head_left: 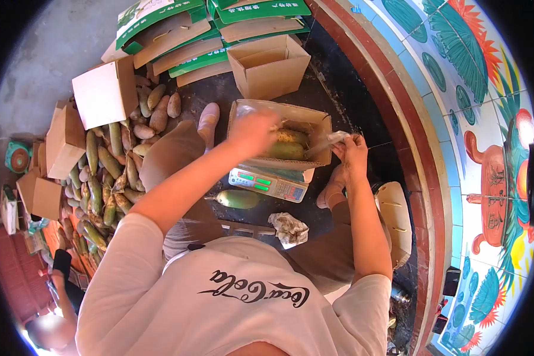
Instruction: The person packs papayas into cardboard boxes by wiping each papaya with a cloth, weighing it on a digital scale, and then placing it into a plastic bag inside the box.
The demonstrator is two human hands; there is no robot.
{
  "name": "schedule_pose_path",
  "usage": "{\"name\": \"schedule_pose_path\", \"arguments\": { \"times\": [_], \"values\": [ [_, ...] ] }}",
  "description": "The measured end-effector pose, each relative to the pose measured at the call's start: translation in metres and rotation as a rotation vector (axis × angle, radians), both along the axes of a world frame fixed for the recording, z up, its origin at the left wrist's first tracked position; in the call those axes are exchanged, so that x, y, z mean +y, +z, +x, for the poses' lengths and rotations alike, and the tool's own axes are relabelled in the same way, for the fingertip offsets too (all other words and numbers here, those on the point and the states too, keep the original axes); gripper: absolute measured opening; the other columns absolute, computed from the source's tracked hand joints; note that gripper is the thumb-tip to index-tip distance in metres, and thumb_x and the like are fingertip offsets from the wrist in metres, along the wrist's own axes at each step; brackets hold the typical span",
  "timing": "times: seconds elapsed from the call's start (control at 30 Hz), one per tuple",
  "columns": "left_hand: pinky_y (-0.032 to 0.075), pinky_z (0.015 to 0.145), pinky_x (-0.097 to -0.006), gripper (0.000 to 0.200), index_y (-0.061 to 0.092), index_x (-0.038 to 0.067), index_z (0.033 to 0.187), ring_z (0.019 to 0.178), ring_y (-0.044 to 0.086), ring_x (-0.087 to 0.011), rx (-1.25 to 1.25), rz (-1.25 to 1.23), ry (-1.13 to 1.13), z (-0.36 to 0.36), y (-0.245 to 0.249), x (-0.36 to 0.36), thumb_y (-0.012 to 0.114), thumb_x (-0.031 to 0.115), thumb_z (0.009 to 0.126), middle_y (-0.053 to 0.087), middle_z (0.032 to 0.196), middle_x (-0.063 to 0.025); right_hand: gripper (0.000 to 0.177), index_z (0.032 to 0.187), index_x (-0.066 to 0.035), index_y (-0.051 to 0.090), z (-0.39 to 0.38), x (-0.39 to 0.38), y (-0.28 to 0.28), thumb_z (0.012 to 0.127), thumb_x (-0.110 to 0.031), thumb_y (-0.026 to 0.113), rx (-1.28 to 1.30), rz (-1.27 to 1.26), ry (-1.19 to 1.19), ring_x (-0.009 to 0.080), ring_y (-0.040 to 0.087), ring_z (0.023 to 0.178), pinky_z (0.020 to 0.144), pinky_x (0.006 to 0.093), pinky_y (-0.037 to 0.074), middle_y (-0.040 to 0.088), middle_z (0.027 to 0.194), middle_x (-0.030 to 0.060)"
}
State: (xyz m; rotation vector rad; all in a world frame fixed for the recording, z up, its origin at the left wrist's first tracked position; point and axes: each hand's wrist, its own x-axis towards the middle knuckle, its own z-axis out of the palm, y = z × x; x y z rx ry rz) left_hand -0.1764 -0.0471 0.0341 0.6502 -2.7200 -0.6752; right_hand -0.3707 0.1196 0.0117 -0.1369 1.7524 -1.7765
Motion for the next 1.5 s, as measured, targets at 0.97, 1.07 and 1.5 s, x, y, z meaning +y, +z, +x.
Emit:
{"name": "schedule_pose_path", "arguments": {
  "times": [0.97, 1.07, 1.5],
  "values": [
    [0.044, 0.089, -0.0411, 0.046, 0.054, 0.012, 0.115, 0.107, 0.054, -0.0299, -0.669, -0.036, -0.552, -0.101, -0.117, 0.024, 0.069, 0.020, 0.072, 0.057, 0.111, -0.0124, 0.011, 0.089, -0.004, 0.052, -0.015, 0.011, 0.004, 0.079, 0.001, 0.050, -0.079, 0.072, 0.430, 0.0087, 0.047, 0.059, 0.053, 0.0215, 0.037, 0.051, 0.074, 0.0021],
    [0.043, 0.090, -0.0420, 0.043, 0.056, 0.010, 0.109, 0.108, 0.053, -0.0293, -0.595, -0.028, -0.547, -0.086, -0.119, 0.014, 0.069, 0.020, 0.070, 0.057, 0.108, -0.0111, 0.010, 0.089, -0.003, 0.052, -0.014, 0.008, 0.006, 0.080, 0.000, 0.049, -0.077, 0.060, 0.404, 0.0095, 0.047, 0.059, 0.053, 0.0223, 0.038, 0.054, 0.077, 0.0039],
    [0.043, 0.081, -0.0396, 0.024, 0.060, 0.004, 0.088, 0.094, 0.054, -0.0329, 0.120, 0.065, 0.473, 0.033, -0.042, -0.036, 0.066, 0.014, 0.066, 0.058, 0.092, -0.0139, 0.021, 0.095, -0.002, 0.056, -0.002, -0.003, 0.029, 0.082, -0.018, 0.059, 0.917, 0.360, 0.514, 0.0310, 0.060, 0.082, 0.070, 0.0383, 0.046, 0.060, 0.093, 0.0176]
  ]
}}
